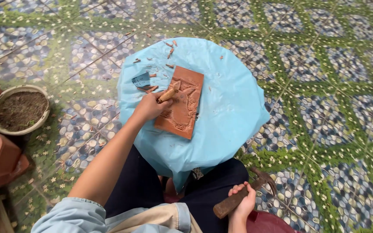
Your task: Carving a design into a wooden block using a chisel and hammer
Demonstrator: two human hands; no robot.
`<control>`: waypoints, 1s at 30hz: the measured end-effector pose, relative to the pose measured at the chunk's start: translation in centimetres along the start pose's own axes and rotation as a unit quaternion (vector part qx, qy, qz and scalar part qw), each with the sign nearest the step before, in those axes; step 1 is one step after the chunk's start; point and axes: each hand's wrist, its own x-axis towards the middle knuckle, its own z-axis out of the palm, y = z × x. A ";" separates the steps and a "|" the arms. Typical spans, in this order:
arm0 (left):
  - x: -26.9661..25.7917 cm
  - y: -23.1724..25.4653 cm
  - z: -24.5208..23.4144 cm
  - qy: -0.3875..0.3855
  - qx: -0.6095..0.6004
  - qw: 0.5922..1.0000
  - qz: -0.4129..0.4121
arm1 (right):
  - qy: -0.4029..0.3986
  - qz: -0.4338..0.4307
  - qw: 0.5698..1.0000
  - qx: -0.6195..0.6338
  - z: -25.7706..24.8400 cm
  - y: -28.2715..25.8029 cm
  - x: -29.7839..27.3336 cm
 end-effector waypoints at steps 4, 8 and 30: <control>0.3 -0.1 0.5 -0.031 0.054 0.997 -0.035 | 0.034 -0.017 0.999 -0.010 2.5 -0.2 -0.9; -1.8 -0.4 0.5 0.012 0.044 0.998 0.037 | 0.021 -0.041 0.998 -0.034 3.5 -0.4 -1.3; -21.8 -2.1 14.8 0.017 -0.014 0.958 0.284 | 0.061 -0.076 0.995 -0.002 5.7 -1.0 -7.5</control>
